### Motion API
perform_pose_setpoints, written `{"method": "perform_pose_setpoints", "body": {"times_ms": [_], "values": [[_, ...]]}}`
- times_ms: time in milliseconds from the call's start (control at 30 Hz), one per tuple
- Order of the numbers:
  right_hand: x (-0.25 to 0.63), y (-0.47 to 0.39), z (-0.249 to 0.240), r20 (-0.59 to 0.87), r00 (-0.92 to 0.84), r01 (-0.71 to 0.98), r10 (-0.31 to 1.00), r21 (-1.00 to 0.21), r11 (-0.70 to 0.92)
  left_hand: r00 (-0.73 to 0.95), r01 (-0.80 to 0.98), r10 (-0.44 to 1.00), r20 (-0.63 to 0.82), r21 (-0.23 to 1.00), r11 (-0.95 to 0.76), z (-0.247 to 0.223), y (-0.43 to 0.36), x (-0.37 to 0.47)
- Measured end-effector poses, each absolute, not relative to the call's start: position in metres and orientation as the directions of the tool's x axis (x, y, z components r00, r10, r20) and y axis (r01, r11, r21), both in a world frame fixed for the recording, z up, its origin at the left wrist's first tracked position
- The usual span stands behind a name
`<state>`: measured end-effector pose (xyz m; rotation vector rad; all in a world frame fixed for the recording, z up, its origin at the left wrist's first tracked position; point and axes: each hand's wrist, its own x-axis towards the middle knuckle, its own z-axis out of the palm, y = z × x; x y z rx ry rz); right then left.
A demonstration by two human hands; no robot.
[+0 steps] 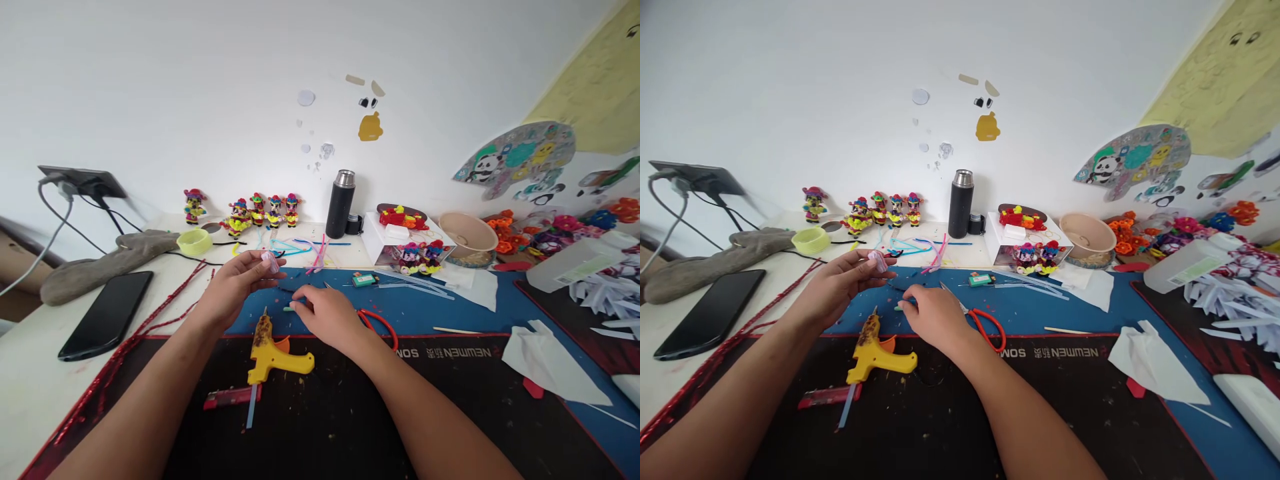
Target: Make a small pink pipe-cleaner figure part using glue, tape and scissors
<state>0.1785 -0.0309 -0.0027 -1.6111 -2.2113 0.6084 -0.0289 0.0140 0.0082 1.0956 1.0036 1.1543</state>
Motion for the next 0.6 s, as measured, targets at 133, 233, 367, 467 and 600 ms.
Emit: {"method": "perform_pose_setpoints", "body": {"times_ms": [133,233,367,467,600], "values": [[0.173,-0.042,0.012,-0.031,-0.407,0.711,0.913,-0.638,0.295,0.104,-0.201,0.994,-0.018,0.979,0.039,0.009,0.016,-0.033],[0.171,-0.049,0.016,-0.081,-0.491,0.727,0.868,-0.587,0.356,0.092,-0.204,0.996,-0.016,0.978,0.035,0.010,0.018,-0.035],[0.173,-0.056,0.019,-0.140,-0.610,0.725,0.780,-0.495,0.478,0.078,-0.204,0.997,-0.015,0.979,0.031,0.011,0.019,-0.037],[0.172,-0.062,0.020,-0.187,-0.647,0.726,0.739,-0.446,0.523,0.077,-0.204,0.997,-0.014,0.979,0.029,0.011,0.020,-0.038],[0.166,-0.071,0.016,-0.162,-0.667,0.721,0.727,-0.386,0.575,0.077,-0.197,0.997,-0.009,0.980,0.024,0.011,0.020,-0.039]]}}
